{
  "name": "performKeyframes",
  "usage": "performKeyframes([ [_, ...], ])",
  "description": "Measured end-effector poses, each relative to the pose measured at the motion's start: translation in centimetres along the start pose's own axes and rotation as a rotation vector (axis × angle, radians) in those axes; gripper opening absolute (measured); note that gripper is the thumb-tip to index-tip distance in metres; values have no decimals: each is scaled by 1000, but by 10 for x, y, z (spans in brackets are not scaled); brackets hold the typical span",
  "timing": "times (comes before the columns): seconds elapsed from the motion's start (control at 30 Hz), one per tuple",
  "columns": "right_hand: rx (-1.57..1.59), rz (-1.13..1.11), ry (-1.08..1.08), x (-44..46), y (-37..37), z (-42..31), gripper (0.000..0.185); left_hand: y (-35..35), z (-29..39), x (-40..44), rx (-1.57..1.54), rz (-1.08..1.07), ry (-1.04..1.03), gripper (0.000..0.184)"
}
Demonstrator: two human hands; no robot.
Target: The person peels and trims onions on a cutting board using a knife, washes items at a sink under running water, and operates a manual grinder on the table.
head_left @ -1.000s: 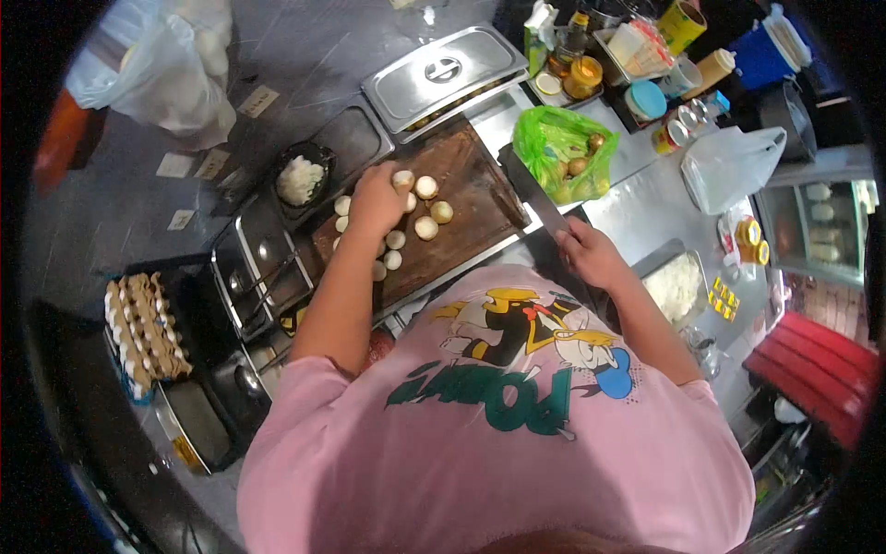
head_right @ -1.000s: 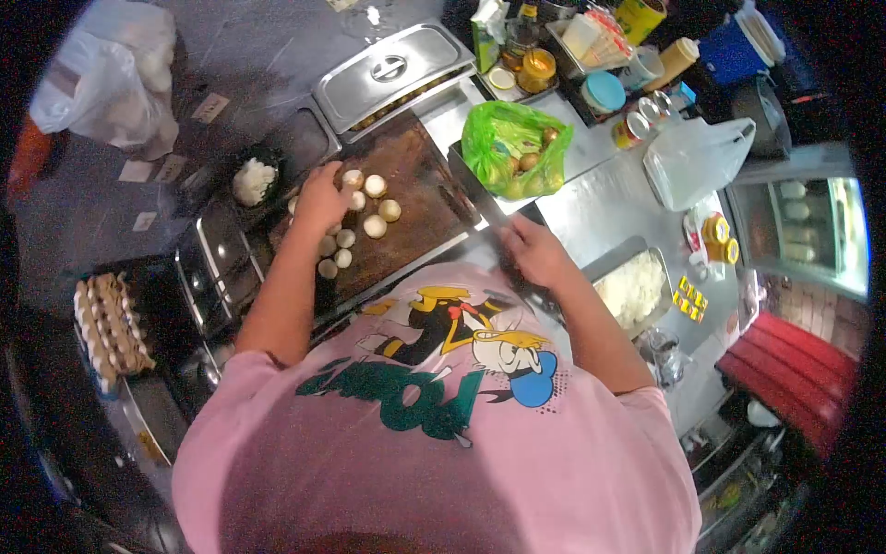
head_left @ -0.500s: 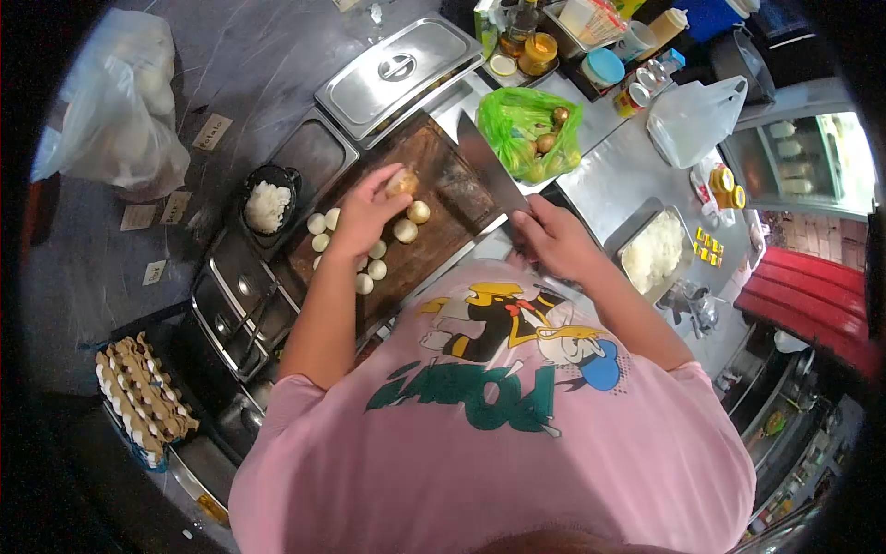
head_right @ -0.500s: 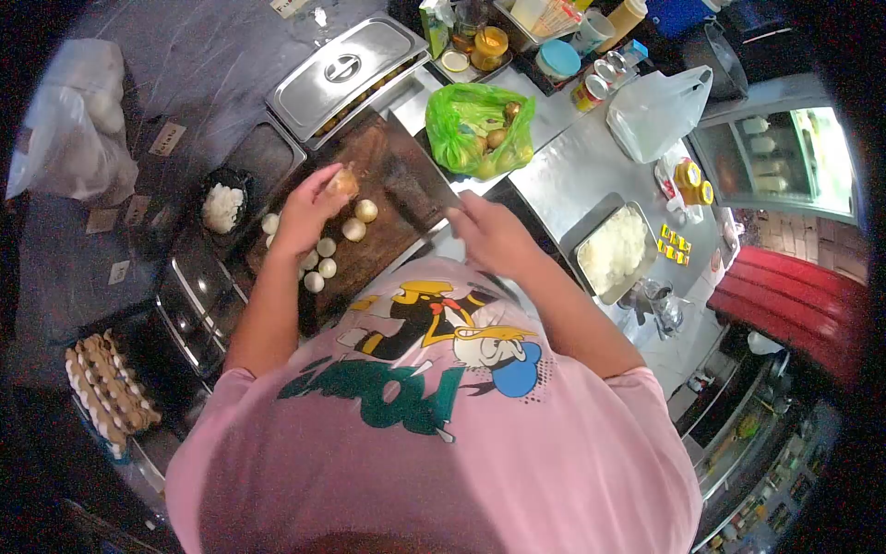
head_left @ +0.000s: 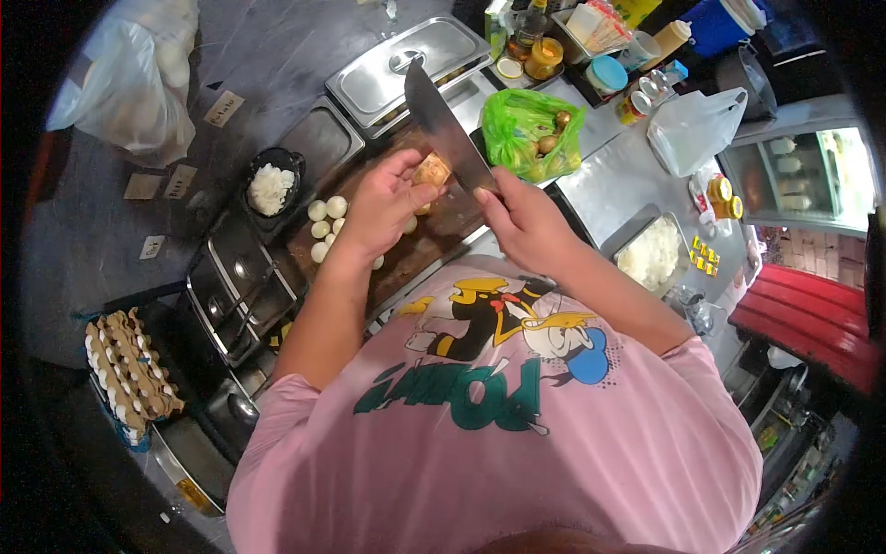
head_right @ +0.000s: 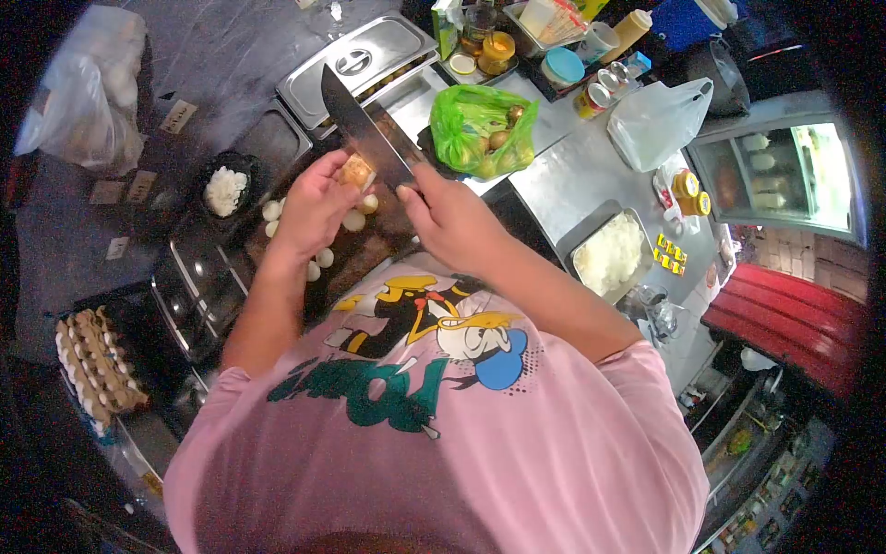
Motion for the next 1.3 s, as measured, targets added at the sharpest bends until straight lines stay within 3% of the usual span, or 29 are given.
performKeyframes([
  [0.03, -22, 51, 76, 0, 1, -2, 23, -5, 5, 0, 3, -1, -9, 54],
  [0.33, -15, 128, 64, 11, 16, -15, 21, -19, 11, 4, 85, -7, -27, 57],
  [0.5, 1, 79, 8, 4, 20, -24, 21, -19, 23, 7, -66, 61, -11, 58],
  [0.67, -36, 52, 26, 9, 18, -16, 24, -18, 22, 2, 185, 36, 26, 57],
  [0.9, -35, 35, 79, 15, 22, -21, 23, -15, 36, -2, 80, 41, 32, 54],
  [1.07, -46, 7, 64, 16, 19, -21, 22, -15, 36, -6, 193, 65, 27, 58],
  [1.3, -116, 88, 142, 18, 26, -32, 20, -23, 50, -12, 133, 90, -21, 66],
])
Point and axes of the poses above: each hand's wrist, its own x-axis towards the middle knuckle, its own y-axis out of the back of the hand, z = x × y, the point moved 4 cm from there along x, towards the middle knuckle, and after that the axes turned 10 degrees about y, right-handed, at the moved point
